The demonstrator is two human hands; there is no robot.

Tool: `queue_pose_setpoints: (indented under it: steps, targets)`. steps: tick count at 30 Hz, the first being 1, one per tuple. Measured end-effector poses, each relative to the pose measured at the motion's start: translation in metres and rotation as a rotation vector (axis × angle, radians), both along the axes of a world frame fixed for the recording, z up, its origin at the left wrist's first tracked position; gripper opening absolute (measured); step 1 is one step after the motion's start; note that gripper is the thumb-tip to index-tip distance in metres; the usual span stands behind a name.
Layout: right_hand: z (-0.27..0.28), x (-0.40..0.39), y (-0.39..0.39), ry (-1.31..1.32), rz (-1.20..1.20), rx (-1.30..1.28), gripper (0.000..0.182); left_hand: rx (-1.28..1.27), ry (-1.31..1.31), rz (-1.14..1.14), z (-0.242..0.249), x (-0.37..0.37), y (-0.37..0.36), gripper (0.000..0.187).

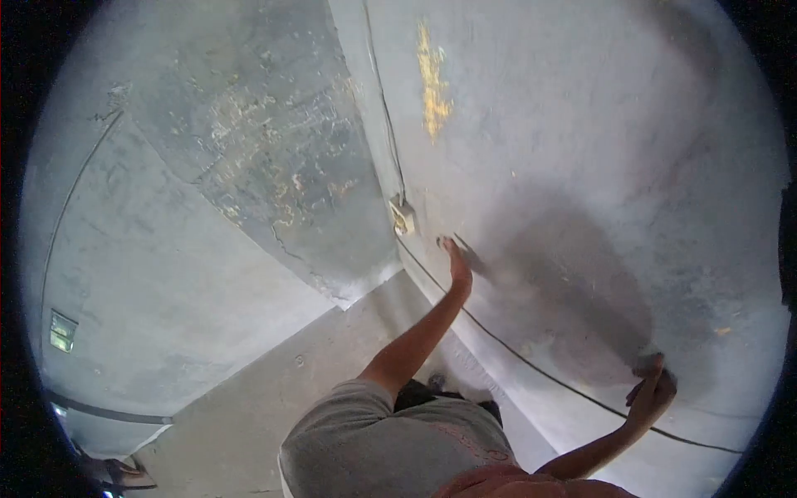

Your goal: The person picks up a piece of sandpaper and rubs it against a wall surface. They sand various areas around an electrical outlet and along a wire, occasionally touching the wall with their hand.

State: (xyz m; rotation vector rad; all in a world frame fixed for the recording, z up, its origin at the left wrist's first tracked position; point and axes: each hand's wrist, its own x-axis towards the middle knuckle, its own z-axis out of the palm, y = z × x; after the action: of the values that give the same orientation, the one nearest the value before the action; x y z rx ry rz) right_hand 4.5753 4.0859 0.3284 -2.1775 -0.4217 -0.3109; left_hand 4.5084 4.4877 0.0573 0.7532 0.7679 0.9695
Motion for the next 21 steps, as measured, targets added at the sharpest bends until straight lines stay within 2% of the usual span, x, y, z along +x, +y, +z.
queue_pose_setpoints:
  steps: [2, 3, 4, 6, 8, 10, 11, 13, 15, 16, 18, 20, 21]
  targets:
    - [0.006, -0.008, 0.007, 0.041, -0.024, 0.059, 0.056, 0.357, 0.143, 0.008, -0.058, 0.011, -0.004, 0.073]
    - [0.003, -0.004, 0.001, 0.004, 0.025, -0.003, 0.056, 0.227, 0.037, -0.078, -0.027, 0.002, -0.016, 0.079]
    - [0.004, -0.006, 0.003, 0.008, 0.031, -0.007, 0.056, 0.223, 0.042, -0.072, -0.028, 0.002, -0.012, 0.079]
    - [0.004, -0.010, 0.009, -0.054, -0.016, 0.070, 0.055, 0.277, 0.039, 0.060, -0.035, 0.007, 0.000, 0.070]
    - [0.002, -0.008, 0.004, 0.003, -0.012, 0.071, 0.054, 0.119, -0.109, 0.116, -0.003, 0.004, 0.017, 0.076]
    - [0.000, -0.008, 0.004, 0.054, -0.011, 0.085, 0.053, 0.320, 0.297, 0.211, -0.026, 0.008, 0.062, 0.079]
    - [0.001, -0.009, 0.005, 0.070, -0.014, 0.082, 0.053, 0.313, 0.305, 0.201, -0.029, 0.001, 0.068, 0.079]
    - [-0.003, -0.005, 0.001, 0.045, 0.012, 0.101, 0.053, 0.155, 0.001, 0.164, -0.016, 0.001, 0.085, 0.079]
    - [-0.006, -0.006, -0.004, 0.005, 0.034, 0.097, 0.053, 0.168, -0.027, 0.146, -0.059, 0.014, 0.098, 0.079]
    - [-0.003, -0.004, -0.001, -0.021, 0.059, 0.081, 0.054, 0.170, -0.039, 0.132, -0.072, 0.019, 0.099, 0.078]
    - [0.010, -0.010, 0.009, -0.072, 0.062, 0.061, 0.055, 0.081, -0.035, 0.049, -0.010, -0.004, 0.040, 0.077]
    - [0.007, -0.010, 0.006, 0.027, -0.002, 0.037, 0.057, 0.124, -0.114, 0.049, -0.016, -0.004, 0.016, 0.075]
    - [0.010, -0.012, 0.009, 0.050, -0.033, 0.026, 0.057, 0.172, -0.062, -0.043, -0.019, -0.005, 0.017, 0.083]
